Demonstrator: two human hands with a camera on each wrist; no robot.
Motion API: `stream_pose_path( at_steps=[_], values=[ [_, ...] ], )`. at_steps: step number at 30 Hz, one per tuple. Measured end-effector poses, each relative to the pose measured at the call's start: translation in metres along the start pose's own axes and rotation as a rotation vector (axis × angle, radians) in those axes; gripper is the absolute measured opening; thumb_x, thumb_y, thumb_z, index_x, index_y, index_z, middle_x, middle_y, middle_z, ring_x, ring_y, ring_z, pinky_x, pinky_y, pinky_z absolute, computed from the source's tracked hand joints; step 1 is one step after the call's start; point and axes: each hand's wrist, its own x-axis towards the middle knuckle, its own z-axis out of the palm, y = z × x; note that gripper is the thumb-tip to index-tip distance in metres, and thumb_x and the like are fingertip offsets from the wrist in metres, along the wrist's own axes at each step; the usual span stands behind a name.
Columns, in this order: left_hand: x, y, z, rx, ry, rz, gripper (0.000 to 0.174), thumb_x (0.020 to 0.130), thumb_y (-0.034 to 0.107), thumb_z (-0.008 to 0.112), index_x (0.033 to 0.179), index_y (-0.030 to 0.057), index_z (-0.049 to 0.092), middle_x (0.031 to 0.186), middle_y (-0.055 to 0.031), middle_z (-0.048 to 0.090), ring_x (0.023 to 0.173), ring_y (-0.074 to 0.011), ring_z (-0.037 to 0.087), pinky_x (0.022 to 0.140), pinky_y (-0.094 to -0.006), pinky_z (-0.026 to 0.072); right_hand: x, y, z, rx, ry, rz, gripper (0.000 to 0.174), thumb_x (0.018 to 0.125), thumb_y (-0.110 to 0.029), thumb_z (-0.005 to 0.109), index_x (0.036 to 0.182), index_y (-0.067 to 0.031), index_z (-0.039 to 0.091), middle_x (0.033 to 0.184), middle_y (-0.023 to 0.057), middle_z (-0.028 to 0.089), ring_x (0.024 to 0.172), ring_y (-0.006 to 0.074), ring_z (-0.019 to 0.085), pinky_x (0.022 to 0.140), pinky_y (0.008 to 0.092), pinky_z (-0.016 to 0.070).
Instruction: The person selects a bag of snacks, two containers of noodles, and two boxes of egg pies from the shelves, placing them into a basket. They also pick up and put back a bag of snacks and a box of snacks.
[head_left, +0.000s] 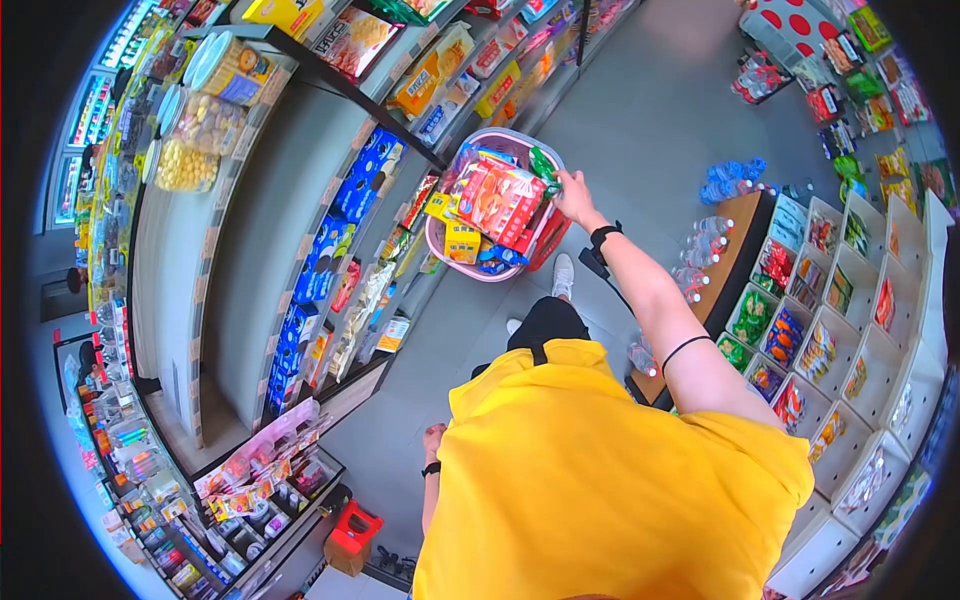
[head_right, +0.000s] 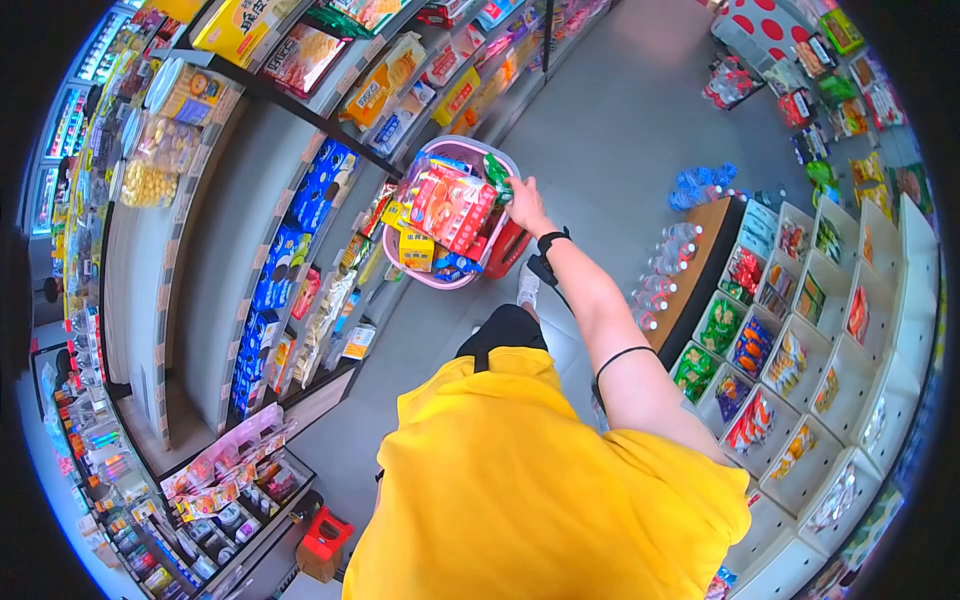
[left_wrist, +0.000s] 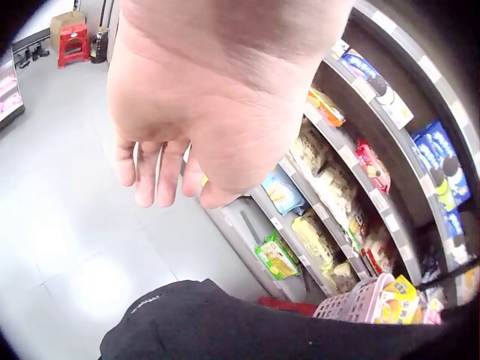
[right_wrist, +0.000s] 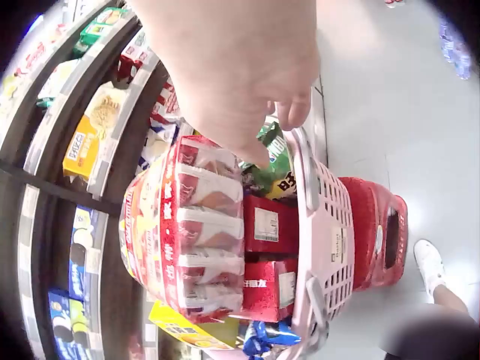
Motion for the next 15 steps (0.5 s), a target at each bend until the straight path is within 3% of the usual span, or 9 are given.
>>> stream_pose_path(
  at_steps=[2, 8, 11, 15],
  values=[
    [-0.002, 0.004, 0.002, -0.026, -0.027, -0.008, 0.015, 0.092, 0.01, 0.065, 0.103, 0.0008, 0.062, 0.086, -0.0057, 0.067, 0.072, -0.0142, 0.063, 0.066, -0.0297, 0.0531, 0.006, -0.01, -0.009, -0.077, -0.082, -0.035, 0.054, 0.075, -0.015, 0.081, 0.125, -0.0159, 0.063, 0.121, 0.0186, 0.05, 0.112, 0.0392, 0.058, 0.096, 0.0466, 0.0519],
    [-0.071, 0.12, 0.055, -0.057, -0.022, -0.027, 0.018, 0.097, 0.018, 0.061, 0.108, 0.004, 0.062, 0.094, -0.004, 0.069, 0.081, -0.0127, 0.066, 0.065, -0.0276, 0.0503, 0.027, 0.006, 0.005, -0.072, -0.171, -0.093, 0.035, 0.08, -0.012, 0.077, 0.114, -0.0132, 0.07, 0.118, 0.015, 0.055, 0.11, 0.0368, 0.06, 0.093, 0.0459, 0.0522],
    [-0.067, 0.148, 0.081, -0.074, -0.089, 0.071, 0.018, 0.097, 0.02, 0.062, 0.107, 0.0055, 0.063, 0.095, -0.0028, 0.069, 0.082, -0.0107, 0.066, 0.064, -0.0248, 0.0473, 0.04, 0.014, 0.005, -0.073, -0.196, -0.099, 0.024, 0.085, -0.013, 0.073, 0.109, -0.0114, 0.072, 0.113, 0.0148, 0.058, 0.108, 0.0365, 0.062, 0.091, 0.0457, 0.0524],
    [-0.073, 0.206, 0.107, 0.019, -0.067, 0.234, 0.021, 0.097, 0.021, 0.063, 0.109, 0.0031, 0.064, 0.096, -0.0044, 0.07, 0.083, -0.0129, 0.067, 0.071, -0.0259, 0.0504, 0.048, 0.013, -0.003, -0.102, -0.231, -0.166, 0.016, 0.089, -0.015, 0.068, 0.103, -0.008, 0.073, 0.109, 0.0165, 0.06, 0.102, 0.0373, 0.064, 0.089, 0.0468, 0.0528]
  ],
)
